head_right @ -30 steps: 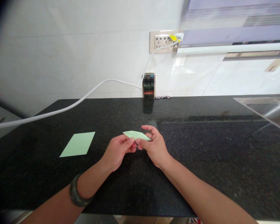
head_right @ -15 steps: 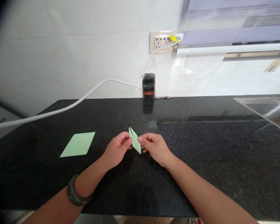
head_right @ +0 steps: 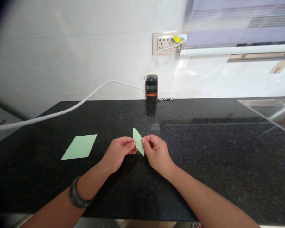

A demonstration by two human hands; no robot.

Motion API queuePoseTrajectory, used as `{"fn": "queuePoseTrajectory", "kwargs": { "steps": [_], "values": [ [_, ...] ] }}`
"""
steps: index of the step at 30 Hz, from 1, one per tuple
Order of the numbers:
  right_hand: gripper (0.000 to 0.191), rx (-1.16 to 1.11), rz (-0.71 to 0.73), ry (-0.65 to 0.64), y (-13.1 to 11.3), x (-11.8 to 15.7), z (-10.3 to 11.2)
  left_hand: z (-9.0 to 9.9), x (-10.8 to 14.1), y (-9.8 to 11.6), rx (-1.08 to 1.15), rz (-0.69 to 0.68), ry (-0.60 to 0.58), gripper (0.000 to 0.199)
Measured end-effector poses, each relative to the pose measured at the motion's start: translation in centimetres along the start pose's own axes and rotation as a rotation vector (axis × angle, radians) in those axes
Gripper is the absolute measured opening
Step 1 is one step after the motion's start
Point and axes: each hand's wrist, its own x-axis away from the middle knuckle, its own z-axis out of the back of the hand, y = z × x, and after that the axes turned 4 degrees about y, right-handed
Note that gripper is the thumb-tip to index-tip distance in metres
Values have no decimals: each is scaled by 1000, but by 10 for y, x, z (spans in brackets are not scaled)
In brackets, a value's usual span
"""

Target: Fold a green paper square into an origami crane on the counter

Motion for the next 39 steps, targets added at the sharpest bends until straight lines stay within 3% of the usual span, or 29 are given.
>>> {"fn": "queuePoseTrajectory", "kwargs": {
  "steps": [10,18,22,26,32,39],
  "values": [
    [21,107,71,-46,-3,2,-4,5,-1,-4,-334,-252,29,24],
    [26,122,67,-56,-6,1,-2,2,5,1,-497,-325,21,31],
    [28,113,50,-105,-3,1,-5,4,4,2,-559,-379,90,31],
    [27,146,97,-143,-5,2,-5,4,2,0,-517,-371,118,30],
    [24,147,106,-67,-7,1,-1,2,-1,-6,-206,-220,-6,24],
    [14,71,121,38,4,0,-4,2,-2,-9,-185,-197,21,24]
  ]
}}
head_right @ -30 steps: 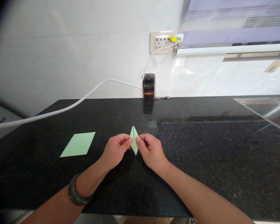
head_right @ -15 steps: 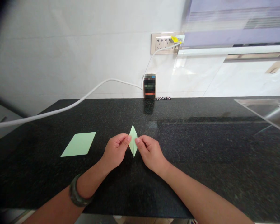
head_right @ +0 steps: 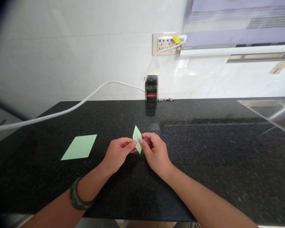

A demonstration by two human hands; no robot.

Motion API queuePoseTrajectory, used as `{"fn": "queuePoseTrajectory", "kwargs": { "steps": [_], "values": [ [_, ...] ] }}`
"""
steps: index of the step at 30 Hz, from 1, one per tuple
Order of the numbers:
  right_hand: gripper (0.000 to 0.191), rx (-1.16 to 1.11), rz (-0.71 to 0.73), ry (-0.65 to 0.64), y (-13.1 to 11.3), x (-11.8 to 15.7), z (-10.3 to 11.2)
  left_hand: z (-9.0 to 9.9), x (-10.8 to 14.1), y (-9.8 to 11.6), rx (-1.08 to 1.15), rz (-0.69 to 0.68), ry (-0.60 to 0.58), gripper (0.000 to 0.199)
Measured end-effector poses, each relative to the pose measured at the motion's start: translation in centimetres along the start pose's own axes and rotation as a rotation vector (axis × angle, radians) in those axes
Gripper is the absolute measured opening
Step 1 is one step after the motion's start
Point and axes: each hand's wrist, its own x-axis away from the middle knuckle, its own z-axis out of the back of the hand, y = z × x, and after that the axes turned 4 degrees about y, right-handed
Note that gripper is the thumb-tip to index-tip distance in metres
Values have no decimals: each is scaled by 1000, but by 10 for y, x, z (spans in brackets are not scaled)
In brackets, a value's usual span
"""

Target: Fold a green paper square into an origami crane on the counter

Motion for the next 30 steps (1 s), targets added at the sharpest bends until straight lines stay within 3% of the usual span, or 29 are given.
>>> {"fn": "queuePoseTrajectory", "kwargs": {
  "steps": [4,10,16,21,25,30],
  "values": [
    [11,-99,-17,49,3,-2,0,0,1,-2,-32,-10,-32,23],
    [15,-309,-164,-13,5,-6,1,0,2,4,-119,-56,-71,23],
    [20,-222,-189,-29,2,-7,3,0,1,4,-118,-27,-71,24],
    [19,-177,-151,87,1,-5,2,-1,0,2,-7,45,12,25],
    [15,-42,-92,51,0,-3,1,-1,-2,1,14,58,65,26],
    [13,-47,-96,29,-2,-3,3,1,-3,-4,-35,4,56,26]
  ]
}}
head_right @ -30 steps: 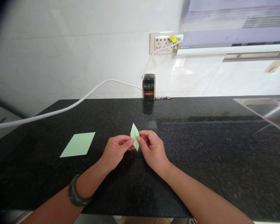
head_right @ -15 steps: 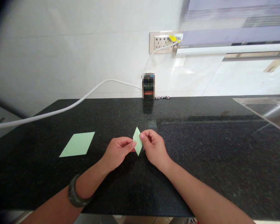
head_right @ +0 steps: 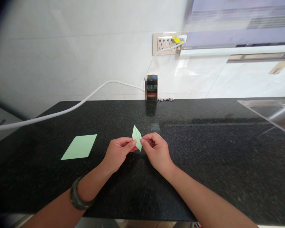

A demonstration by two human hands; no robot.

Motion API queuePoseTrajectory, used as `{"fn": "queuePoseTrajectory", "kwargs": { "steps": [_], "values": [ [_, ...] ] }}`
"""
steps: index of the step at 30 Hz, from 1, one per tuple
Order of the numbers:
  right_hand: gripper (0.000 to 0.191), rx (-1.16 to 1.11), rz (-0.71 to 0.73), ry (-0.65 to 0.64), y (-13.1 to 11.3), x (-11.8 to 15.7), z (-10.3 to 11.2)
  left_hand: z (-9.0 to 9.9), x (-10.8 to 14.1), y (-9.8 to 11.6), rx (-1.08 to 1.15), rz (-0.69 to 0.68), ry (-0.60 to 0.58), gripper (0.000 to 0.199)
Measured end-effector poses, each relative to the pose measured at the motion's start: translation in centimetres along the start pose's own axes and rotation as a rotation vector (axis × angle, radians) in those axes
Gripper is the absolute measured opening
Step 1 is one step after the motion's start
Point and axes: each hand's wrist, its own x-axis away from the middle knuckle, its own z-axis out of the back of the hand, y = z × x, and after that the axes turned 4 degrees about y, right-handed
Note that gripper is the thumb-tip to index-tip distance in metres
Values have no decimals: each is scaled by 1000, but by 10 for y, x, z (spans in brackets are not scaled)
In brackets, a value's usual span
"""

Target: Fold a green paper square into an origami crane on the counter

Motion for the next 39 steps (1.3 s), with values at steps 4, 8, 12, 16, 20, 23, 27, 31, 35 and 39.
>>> {"fn": "queuePoseTrajectory", "kwargs": {
  "steps": [4,8,12,16,20,23,27,31,35,39],
  "values": [
    [12,-23,-1,-16,-1,0,0,1,0,-2,-49,-31,6,26],
    [13,-74,-21,-64,-3,1,-1,1,0,-1,-58,-45,4,27],
    [12,-38,-11,-66,-1,1,-2,0,1,0,-70,-54,6,26],
    [13,20,-7,-43,2,1,-2,0,3,3,-94,-63,-15,26],
    [13,91,12,-8,3,2,-3,-2,4,5,-62,-58,-25,25],
    [12,136,50,9,2,3,-3,-4,5,5,-2,-37,-12,25],
    [8,222,182,46,-1,4,-2,-5,4,2,-14,-23,19,22],
    [7,296,390,3,-5,4,-1,-3,4,0,-76,-40,25,22],
    [10,314,449,-19,-5,4,-1,-3,5,5,-85,-75,-1,23],
    [9,301,431,-3,-4,3,0,-3,5,9,-77,-109,-34,25]
  ]
}}
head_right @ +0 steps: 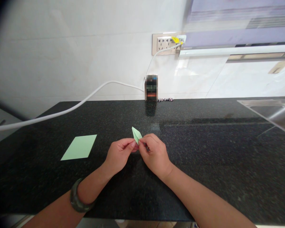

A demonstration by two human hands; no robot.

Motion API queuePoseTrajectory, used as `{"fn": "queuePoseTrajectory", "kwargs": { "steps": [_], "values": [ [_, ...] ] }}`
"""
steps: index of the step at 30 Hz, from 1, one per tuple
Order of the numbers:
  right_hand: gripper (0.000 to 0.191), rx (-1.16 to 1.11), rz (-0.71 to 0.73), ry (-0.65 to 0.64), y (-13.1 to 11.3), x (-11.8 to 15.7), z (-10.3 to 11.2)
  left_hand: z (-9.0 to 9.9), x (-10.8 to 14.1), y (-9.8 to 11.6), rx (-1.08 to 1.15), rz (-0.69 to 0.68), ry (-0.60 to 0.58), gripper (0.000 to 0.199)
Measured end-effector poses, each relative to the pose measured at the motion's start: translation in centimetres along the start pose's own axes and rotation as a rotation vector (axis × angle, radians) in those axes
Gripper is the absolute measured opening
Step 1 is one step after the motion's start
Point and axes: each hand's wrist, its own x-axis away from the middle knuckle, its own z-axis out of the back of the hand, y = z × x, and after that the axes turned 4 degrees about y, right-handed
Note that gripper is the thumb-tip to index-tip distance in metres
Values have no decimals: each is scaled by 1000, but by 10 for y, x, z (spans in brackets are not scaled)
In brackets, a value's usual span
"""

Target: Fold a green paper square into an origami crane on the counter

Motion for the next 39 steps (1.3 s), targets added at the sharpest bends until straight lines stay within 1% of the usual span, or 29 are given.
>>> {"fn": "queuePoseTrajectory", "kwargs": {
  "steps": [4,11,17,22,28,36,39],
  "values": [
    [8,-11,-4,0,0,0,0,0,-1,0,-37,-9,18,24],
    [8,-17,-32,15,0,1,0,1,-1,0,-12,5,-7,25],
    [9,-25,-49,1,1,0,0,0,-1,-2,-72,-12,17,25],
    [10,-35,-42,1,1,1,0,0,0,-5,-60,15,24,23],
    [10,-39,-40,-4,0,2,-1,1,-1,-10,-111,0,28,21],
    [8,-21,-10,-12,2,1,-2,1,1,-1,-254,-79,65,21],
    [8,-11,0,-12,3,2,-1,1,0,0,-275,-80,72,20]
  ]
}}
